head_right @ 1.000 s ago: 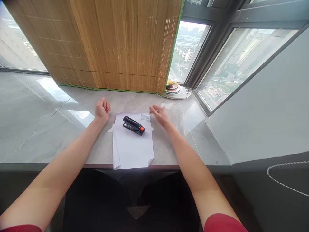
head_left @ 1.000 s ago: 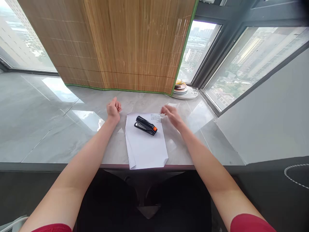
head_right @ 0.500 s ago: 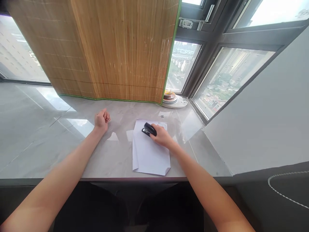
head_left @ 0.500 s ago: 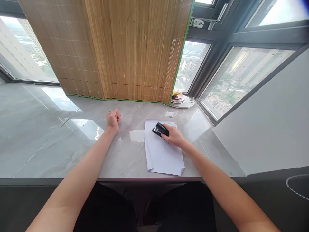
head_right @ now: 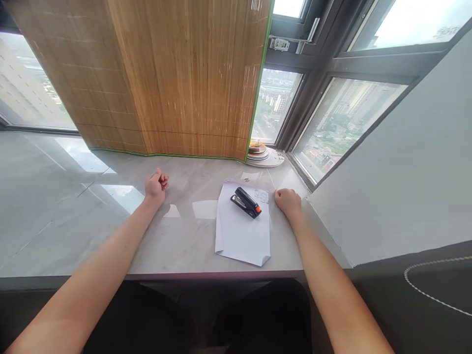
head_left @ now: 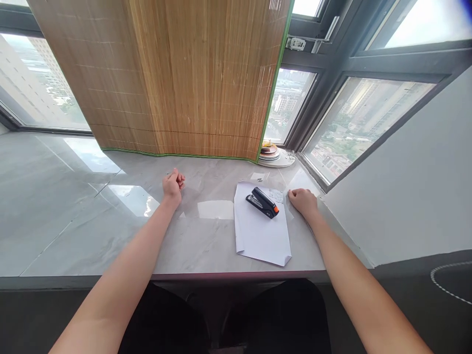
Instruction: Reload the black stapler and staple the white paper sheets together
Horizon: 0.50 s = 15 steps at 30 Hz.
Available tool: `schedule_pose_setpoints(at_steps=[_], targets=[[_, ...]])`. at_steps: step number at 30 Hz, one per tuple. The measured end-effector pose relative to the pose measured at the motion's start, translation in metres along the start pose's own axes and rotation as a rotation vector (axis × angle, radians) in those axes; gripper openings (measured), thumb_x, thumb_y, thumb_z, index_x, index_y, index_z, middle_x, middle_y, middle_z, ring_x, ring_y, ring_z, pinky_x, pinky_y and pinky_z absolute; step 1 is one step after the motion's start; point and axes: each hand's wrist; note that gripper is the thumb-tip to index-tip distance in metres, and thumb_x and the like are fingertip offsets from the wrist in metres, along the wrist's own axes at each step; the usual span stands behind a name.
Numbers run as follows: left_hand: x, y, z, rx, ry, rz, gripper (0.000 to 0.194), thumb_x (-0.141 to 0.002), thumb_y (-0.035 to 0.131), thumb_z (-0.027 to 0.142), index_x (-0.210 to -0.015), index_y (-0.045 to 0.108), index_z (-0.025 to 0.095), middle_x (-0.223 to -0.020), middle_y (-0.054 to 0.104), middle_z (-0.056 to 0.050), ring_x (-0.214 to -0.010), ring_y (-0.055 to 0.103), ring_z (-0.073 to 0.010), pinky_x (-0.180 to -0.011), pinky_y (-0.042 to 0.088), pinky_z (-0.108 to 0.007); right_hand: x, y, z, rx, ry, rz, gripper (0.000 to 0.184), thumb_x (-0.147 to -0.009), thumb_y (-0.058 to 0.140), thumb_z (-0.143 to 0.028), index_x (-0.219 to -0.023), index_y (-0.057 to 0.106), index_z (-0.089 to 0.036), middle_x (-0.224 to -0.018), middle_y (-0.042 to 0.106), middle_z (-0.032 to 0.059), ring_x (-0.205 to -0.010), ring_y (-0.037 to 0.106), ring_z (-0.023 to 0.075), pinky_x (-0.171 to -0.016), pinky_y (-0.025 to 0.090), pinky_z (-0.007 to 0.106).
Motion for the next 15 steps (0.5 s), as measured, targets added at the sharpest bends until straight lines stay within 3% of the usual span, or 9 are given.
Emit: schedule_pose_setpoints(at_steps=[6,8,10,13,15], targets=[[-0.003,-0.002,-0.002,0.024,-0.006,-0.010,0.060,-0.091,0.080,0.046,-0.055,0.040,0.020,-0.061,0.044,-0.001,-0.053,0.043,-0.0095,-0.043,0.028,-0.023,0.006,0.001,-0.017,0.024,-0.065,0.056,0.045,-0.104,0.049,-0.040,-0.065,0.064,-0.024,-0.081,0.075,0.0151,-0.083,0.070,0.0292,-0.074,0.042,0.038],[-0.005,-0.001,-0.003,0.021,-0.014,0.014,0.062,-0.091,0.080,0.048,-0.055,0.038,0.020,-0.061,0.042,-0.001,-0.054,0.044,-0.0101,-0.043,0.027,-0.022,0.003,0.001,-0.033,-0.077,-0.167,0.115,0.039,-0.106,0.050,-0.043,-0.083,0.073,-0.022,-0.096,0.079,0.0154,-0.093,0.073,0.0292,-0.081,0.049,0.037],[-0.006,-0.001,-0.004,0.016,-0.023,0.030,0.062,-0.092,0.080,0.048,-0.055,0.038,0.020,-0.060,0.042,0.000,-0.054,0.044,-0.0098,-0.042,0.026,-0.022,-0.002,0.005,-0.053,-0.184,-0.302,0.100,0.038,-0.108,0.049,-0.045,-0.113,0.077,-0.020,-0.125,0.080,0.0164,-0.114,0.074,0.0296,-0.098,0.054,0.038],[-0.007,-0.001,-0.004,0.025,-0.028,0.030,0.062,-0.092,0.079,0.048,-0.056,0.038,0.020,-0.060,0.042,0.000,-0.052,0.041,-0.0087,-0.043,0.026,-0.022,-0.011,0.021,-0.083,-0.159,-0.491,-0.115,0.053,-0.112,0.045,-0.047,-0.154,0.062,-0.018,-0.170,0.054,0.0179,-0.157,0.052,0.0297,-0.128,0.041,0.043],[-0.007,-0.002,-0.005,0.031,-0.026,0.033,0.063,-0.092,0.079,0.050,-0.056,0.037,0.021,-0.059,0.043,0.000,-0.051,0.041,-0.0090,-0.043,0.027,-0.023,-0.015,0.031,-0.099,-0.033,-0.527,-0.263,0.060,-0.114,0.041,-0.044,-0.167,0.049,-0.016,-0.182,0.034,0.0180,-0.171,0.030,0.0294,-0.137,0.028,0.050]])
Point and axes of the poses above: each hand's wrist, its own x-axis away from the middle knuckle, its own y-axis out of the palm, z = x × y
